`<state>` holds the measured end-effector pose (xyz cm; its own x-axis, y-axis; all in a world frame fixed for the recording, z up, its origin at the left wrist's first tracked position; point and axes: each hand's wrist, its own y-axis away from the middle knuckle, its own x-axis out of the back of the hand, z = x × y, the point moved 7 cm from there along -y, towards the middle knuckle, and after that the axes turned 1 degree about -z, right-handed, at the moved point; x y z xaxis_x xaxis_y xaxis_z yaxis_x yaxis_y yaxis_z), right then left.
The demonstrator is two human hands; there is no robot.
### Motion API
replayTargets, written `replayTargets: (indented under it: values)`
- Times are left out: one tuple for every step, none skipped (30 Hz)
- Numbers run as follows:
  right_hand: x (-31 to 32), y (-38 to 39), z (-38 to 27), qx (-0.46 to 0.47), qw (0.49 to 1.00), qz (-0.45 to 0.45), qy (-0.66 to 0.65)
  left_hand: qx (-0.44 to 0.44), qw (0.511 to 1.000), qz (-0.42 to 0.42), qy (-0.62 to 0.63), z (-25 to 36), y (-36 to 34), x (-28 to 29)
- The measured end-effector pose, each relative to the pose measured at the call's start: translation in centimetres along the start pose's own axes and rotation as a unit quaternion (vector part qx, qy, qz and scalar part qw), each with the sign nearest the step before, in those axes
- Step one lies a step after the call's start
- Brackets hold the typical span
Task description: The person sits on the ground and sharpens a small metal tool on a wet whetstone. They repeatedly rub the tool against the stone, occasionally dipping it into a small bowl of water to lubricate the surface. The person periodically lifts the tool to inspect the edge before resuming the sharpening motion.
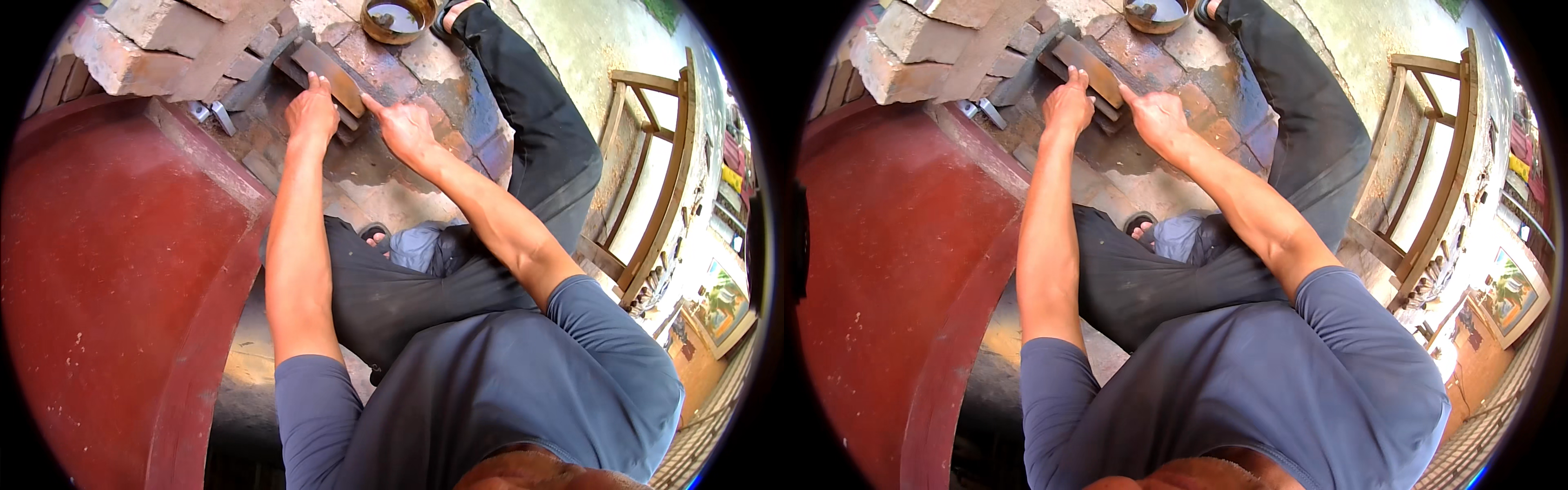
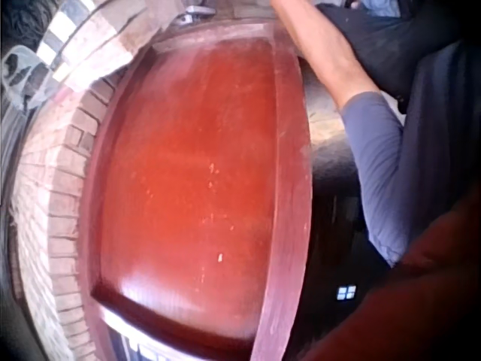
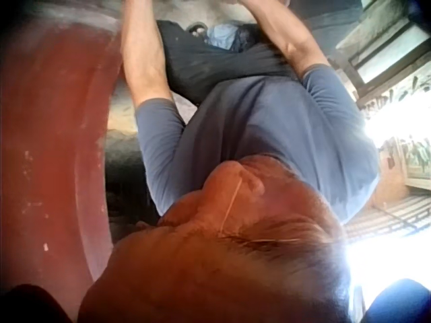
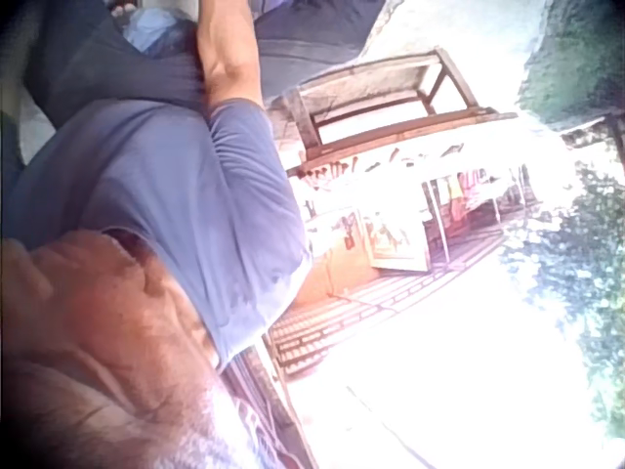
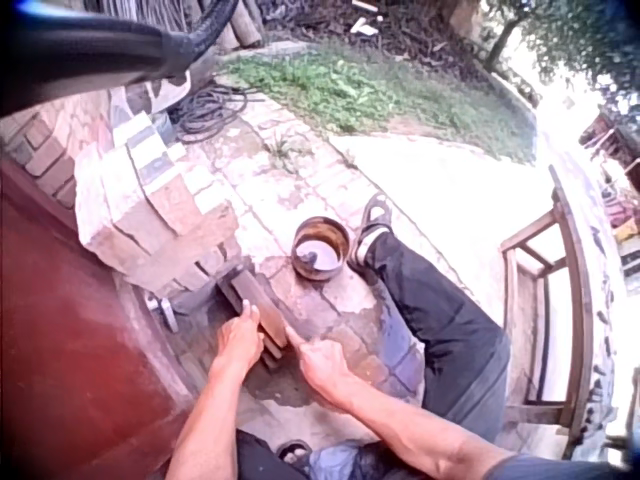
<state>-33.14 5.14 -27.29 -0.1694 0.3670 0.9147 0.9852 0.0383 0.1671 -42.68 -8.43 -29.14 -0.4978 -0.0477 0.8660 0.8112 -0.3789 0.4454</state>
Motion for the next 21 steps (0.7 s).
replayTargets:
  values:
    - [-0.1, 1.0, 0.1, -0.004, 1.0, -0.003, 0.005, 0.003, 1.0, -0.005, 0.003, -0.1, 0.1, 0.0]
    - [-0.2, 2.3, 0.1, -0.012, 1.0, -0.005, 0.012, -0.021, 1.0, 0.005, -0.003, 0.3, 0.7, -0.3]
    - [-0.3, 2.7, 0.3, -0.02, 1.0, -0.007, 0.018, -0.023, 1.0, -0.003, -0.018, 0.3, 0.4, -0.5]
    - [-0.8, 1.6, 0.8, -0.03, 0.999, -0.028, 0.01, -0.014, 1.0, 0.008, -0.012, -0.2, -0.3, -0.1]
    - [-0.6, 1.2, 0.5, -0.025, 1.0, -0.014, -0.004, -0.013, 1.0, 0.003, -0.005, 0.1, -0.2, -0.2]
    - [-0.3, 0.2, 0.4, -0.016, 1.0, 0.004, -0.015, -0.007, 1.0, 0.005, 0.002, -0.1, -0.4, -0.1]
    - [0.0, -0.1, 0.1, -0.007, 0.999, 0.022, -0.027, -0.02, 1.0, 0.014, 0.0, -0.2, -0.2, -0.3]
    - [0.3, 0.0, -0.1, -0.009, 0.999, 0.026, -0.018, -0.021, 1.0, 0.011, 0.0, -0.1, -0.4, -0.3]
    - [0.4, 0.5, -0.1, -0.019, 1.0, 0.008, -0.016, -0.017, 1.0, 0.01, -0.002, -0.2, -0.3, -0.1]
    - [0.5, 1.5, -0.2, -0.03, 0.999, -0.01, -0.014, -0.017, 1.0, 0.001, -0.004, 0.0, 0.0, -0.2]
    - [0.4, 2.3, -0.1, -0.039, 0.999, -0.027, -0.013, -0.016, 1.0, -0.007, -0.008, 0.1, 0.3, -0.4]
    - [0.0, 2.9, 0.0, -0.039, 0.999, -0.031, -0.005, -0.021, 1.0, -0.002, 0.001, 0.0, 0.3, -0.5]
    - [0.1, 2.1, 0.2, -0.026, 0.999, -0.01, -0.017, -0.02, 1.0, 0.004, -0.007, -0.2, -0.5, -0.1]
    - [0.4, 1.8, 0.2, -0.022, 0.999, 0.006, -0.033, -0.023, 1.0, 0.001, -0.015, 0.2, -0.4, 0.1]
    - [0.6, 1.6, 0.0, -0.018, 0.998, 0.02, -0.048, -0.026, 0.999, -0.005, -0.023, 0.3, -0.2, -0.1]
    - [0.9, 0.9, -0.2, -0.006, 0.998, 0.04, -0.047, -0.031, 0.999, 0.003, -0.013, 0.3, -0.2, -0.1]
    - [0.8, 0.8, -0.2, -0.013, 0.998, 0.032, -0.045, -0.029, 0.999, -0.001, -0.016, 0.3, -0.3, 0.0]
    - [0.6, 1.0, -0.2, -0.019, 0.999, 0.023, -0.043, -0.026, 0.999, -0.006, -0.019, 0.4, -0.2, 0.0]
    - [0.4, 1.2, -0.2, -0.025, 0.999, 0.014, -0.041, -0.023, 0.999, -0.01, -0.022, 0.4, 0.0, -0.1]
    - [-0.1, 2.0, 0.1, -0.02, 0.999, -0.009, -0.033, -0.017, 1.0, -0.016, -0.02, 0.6, 0.1, 0.2]
    - [0.1, 2.1, 0.0, -0.011, 0.999, 0.007, -0.029, -0.019, 1.0, -0.015, -0.016, 0.5, 0.3, 0.0]
